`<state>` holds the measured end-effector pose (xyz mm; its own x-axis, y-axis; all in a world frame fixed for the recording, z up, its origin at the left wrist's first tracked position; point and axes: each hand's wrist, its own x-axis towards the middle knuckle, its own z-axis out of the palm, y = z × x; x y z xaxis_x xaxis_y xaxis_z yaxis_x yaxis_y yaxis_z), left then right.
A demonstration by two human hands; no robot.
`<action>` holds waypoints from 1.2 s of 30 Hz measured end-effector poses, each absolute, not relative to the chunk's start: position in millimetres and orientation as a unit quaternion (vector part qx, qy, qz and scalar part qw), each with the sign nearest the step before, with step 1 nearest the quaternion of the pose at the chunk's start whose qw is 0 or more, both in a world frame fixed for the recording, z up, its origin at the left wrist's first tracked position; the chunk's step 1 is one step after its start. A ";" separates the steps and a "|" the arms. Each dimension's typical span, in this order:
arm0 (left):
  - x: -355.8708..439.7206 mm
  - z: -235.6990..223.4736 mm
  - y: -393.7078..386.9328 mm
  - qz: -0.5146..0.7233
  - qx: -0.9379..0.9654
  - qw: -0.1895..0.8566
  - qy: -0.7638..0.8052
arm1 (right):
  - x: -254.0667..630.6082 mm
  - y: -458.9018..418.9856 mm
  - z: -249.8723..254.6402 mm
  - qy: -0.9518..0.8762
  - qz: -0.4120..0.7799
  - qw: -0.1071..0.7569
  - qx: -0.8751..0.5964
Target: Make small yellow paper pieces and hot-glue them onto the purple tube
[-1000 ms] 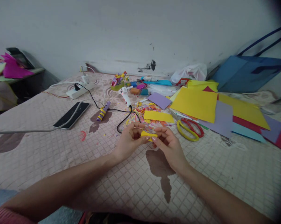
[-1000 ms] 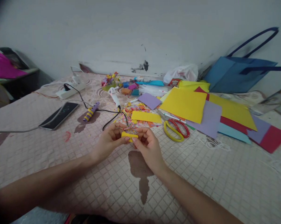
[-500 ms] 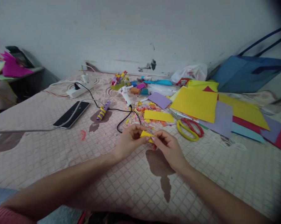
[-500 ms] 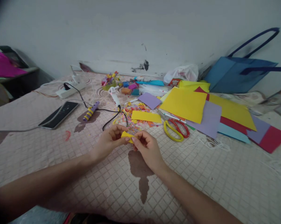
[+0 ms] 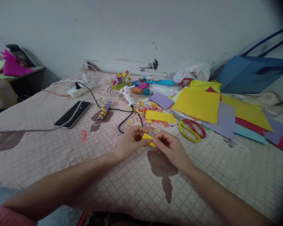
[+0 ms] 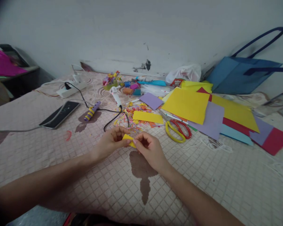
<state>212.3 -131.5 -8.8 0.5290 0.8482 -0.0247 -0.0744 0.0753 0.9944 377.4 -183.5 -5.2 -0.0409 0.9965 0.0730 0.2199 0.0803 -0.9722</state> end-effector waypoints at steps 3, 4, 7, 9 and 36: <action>213.0 -7.4 -133.0 0.345 0.550 0.685 0.331 | 377.7 -184.4 -6.5 -0.581 0.416 0.455 -0.532; 213.0 -7.0 -133.5 0.338 0.547 0.691 0.331 | 377.7 -184.9 -6.8 -0.582 0.413 0.454 -0.533; 212.7 -6.9 -134.1 0.328 0.551 0.690 0.334 | 377.4 -186.5 -6.8 -0.587 0.403 0.451 -0.538; 212.4 -7.4 -133.8 0.336 0.555 0.683 0.335 | 377.1 -187.3 -6.5 -0.590 0.399 0.449 -0.539; 212.2 -10.4 -132.9 0.324 0.566 0.674 0.347 | 384.5 -183.0 -4.5 -0.563 0.481 0.406 -0.536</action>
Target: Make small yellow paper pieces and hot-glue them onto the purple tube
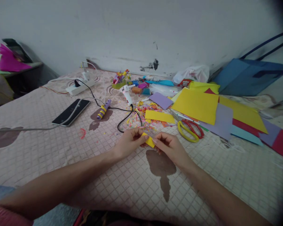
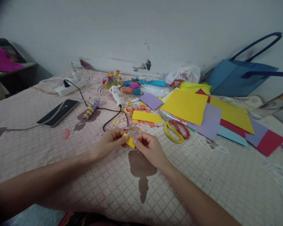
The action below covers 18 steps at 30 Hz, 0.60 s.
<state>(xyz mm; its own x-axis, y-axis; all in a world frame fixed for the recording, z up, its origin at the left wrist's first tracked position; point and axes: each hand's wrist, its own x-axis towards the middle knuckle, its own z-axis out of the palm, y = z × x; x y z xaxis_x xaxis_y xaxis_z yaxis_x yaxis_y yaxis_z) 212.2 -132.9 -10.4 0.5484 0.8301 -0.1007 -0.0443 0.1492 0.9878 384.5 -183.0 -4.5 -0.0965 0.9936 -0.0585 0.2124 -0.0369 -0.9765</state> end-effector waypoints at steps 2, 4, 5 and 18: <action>212.4 -10.2 -133.4 0.330 0.566 0.668 0.352 | 383.5 -183.5 -4.3 -0.572 0.464 0.404 -0.543; 212.5 -9.6 -133.6 0.332 0.567 0.668 0.350 | 382.6 -184.2 -4.9 -0.581 0.452 0.407 -0.540; 212.5 -9.2 -133.5 0.331 0.566 0.671 0.347 | 382.2 -184.6 -5.3 -0.584 0.449 0.409 -0.538; 210.6 -6.8 -133.7 0.284 0.570 0.687 0.350 | 386.7 -182.7 -5.3 -0.553 0.504 0.417 -0.516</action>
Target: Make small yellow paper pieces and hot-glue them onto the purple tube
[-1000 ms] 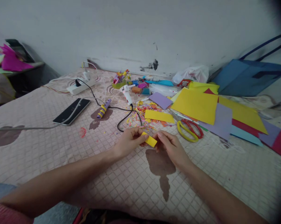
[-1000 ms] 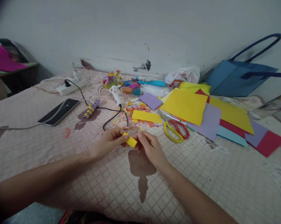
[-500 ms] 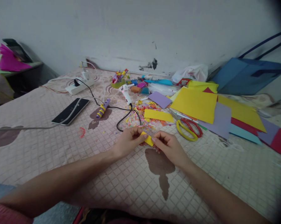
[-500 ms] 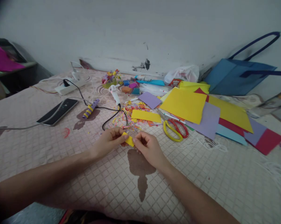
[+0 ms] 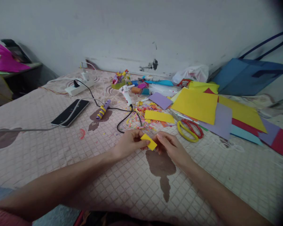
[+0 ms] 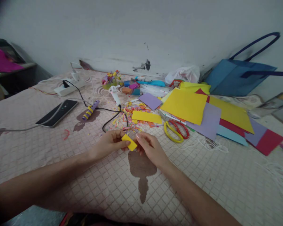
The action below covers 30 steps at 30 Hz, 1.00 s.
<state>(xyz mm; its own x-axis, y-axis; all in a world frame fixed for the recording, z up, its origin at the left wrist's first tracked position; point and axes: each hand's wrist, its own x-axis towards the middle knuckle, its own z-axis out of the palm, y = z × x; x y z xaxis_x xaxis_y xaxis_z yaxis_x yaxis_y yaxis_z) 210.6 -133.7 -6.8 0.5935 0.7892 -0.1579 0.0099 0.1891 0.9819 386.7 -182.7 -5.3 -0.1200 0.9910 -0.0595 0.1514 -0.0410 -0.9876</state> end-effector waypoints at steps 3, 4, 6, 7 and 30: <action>210.1 -7.4 -133.6 0.260 0.595 0.674 0.353 | 387.8 -182.6 -4.6 -0.563 0.510 0.397 -0.515; 210.0 -7.7 -133.7 0.256 0.601 0.670 0.353 | 387.9 -182.7 -4.7 -0.570 0.512 0.386 -0.514; 209.9 -8.4 -133.9 0.253 0.607 0.666 0.353 | 388.0 -182.8 -5.4 -0.587 0.510 0.369 -0.509; 209.9 -8.7 -134.1 0.252 0.608 0.666 0.351 | 388.0 -182.7 -6.0 -0.595 0.506 0.365 -0.506; 207.9 -11.0 -134.9 0.230 0.626 0.662 0.342 | 383.2 -182.8 -8.9 -0.595 0.493 0.392 -0.500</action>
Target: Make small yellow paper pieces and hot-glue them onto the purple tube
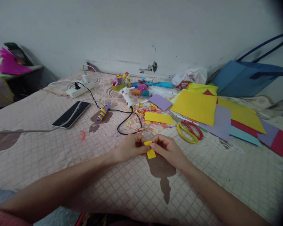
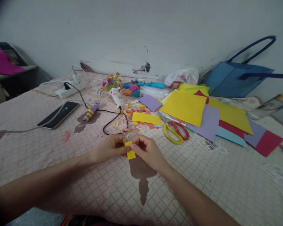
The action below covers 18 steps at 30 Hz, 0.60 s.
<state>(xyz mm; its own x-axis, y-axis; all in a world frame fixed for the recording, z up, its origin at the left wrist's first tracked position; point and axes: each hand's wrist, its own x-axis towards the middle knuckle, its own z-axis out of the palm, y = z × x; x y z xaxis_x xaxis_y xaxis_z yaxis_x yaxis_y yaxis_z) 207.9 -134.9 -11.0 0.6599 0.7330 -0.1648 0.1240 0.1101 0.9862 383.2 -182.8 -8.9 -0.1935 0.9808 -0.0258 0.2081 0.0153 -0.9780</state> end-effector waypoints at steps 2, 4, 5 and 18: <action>208.5 -11.6 -135.4 0.224 0.625 0.664 0.344 | 383.5 -182.4 -11.3 -0.597 0.489 0.391 -0.502; 209.2 -12.1 -134.9 0.227 0.618 0.667 0.350 | 383.6 -182.5 -12.8 -0.594 0.485 0.396 -0.504; 209.4 -12.3 -134.2 0.230 0.613 0.670 0.350 | 383.4 -182.7 -13.0 -0.590 0.482 0.402 -0.507; 208.6 -10.3 -130.1 0.255 0.584 0.697 0.329 | 378.3 -186.6 -10.6 -0.573 0.464 0.420 -0.528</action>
